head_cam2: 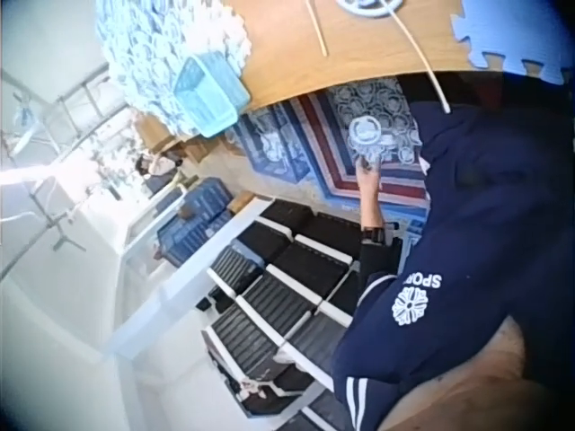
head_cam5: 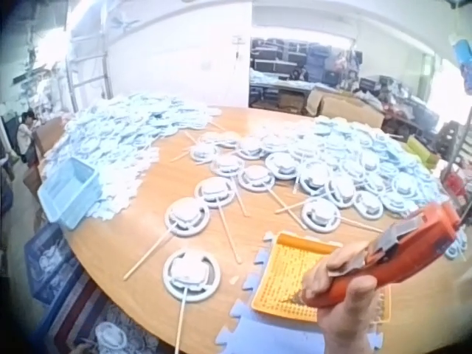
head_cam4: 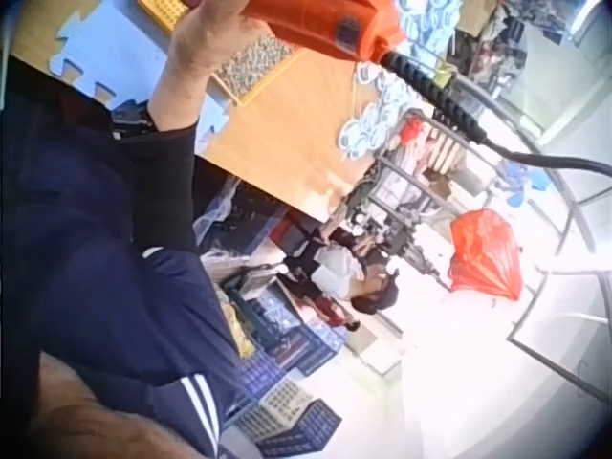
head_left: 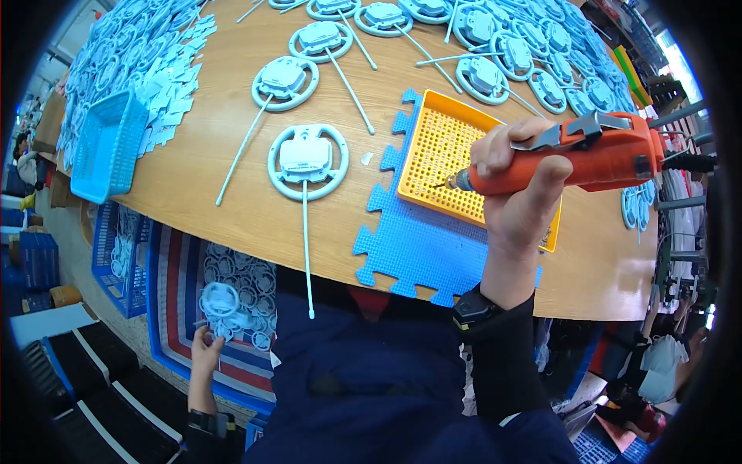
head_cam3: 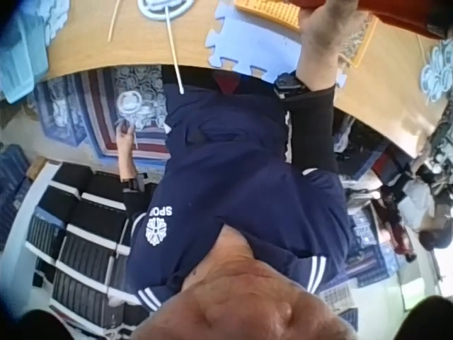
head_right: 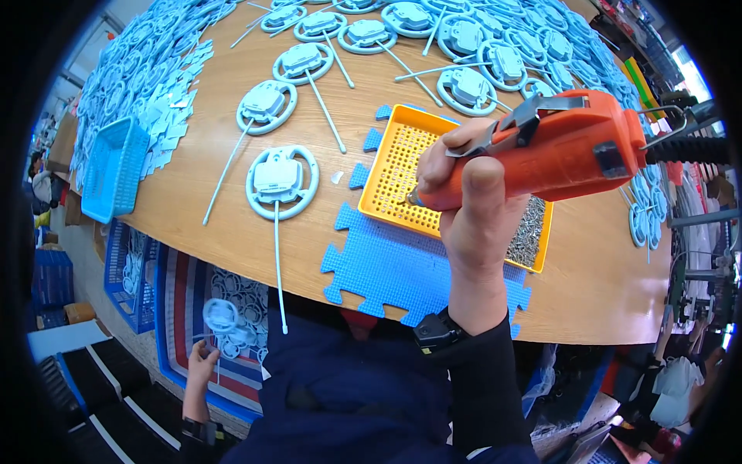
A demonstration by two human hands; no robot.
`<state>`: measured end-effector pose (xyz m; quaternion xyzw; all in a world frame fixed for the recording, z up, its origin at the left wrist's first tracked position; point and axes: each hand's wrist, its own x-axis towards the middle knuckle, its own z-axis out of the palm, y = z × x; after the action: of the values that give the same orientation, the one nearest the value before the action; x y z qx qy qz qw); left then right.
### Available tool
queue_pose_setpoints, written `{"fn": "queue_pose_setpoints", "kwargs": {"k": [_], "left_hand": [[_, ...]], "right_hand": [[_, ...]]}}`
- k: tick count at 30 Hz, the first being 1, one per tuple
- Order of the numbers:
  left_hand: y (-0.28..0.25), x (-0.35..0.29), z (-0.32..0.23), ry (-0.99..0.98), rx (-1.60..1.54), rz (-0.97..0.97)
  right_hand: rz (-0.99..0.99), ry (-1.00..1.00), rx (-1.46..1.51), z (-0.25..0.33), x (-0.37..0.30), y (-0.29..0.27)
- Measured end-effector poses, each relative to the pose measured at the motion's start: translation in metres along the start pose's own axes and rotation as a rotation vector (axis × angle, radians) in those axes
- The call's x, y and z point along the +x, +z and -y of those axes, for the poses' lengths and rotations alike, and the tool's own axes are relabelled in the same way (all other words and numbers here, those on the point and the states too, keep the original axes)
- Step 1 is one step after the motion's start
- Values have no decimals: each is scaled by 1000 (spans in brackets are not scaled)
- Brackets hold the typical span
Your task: Assembling blue plastic toy components using an electric screwdriver.
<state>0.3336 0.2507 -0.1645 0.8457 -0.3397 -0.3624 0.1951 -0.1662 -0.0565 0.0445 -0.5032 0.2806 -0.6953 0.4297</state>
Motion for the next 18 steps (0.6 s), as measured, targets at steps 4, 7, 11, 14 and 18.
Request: {"fn": "queue_pose_setpoints", "kwargs": {"k": [4, 7, 11, 14, 18], "left_hand": [[29, -31, -171, 335, 10, -28], [45, -35, -301, 947, 19, -125], [77, -5, -387, 1072, 151, -228], [99, 18, -412, 1113, 322, -313], [109, 31, -421, 1086, 396, -317]], "right_hand": [[25, 32, 15, -6, 0, 0], [2, 36, -1, -8, -1, 1], [2, 56, -36, -14, 0, 3], [45, 48, -52, -10, -1, 5], [32, 54, -88, -7, -4, 9]]}}
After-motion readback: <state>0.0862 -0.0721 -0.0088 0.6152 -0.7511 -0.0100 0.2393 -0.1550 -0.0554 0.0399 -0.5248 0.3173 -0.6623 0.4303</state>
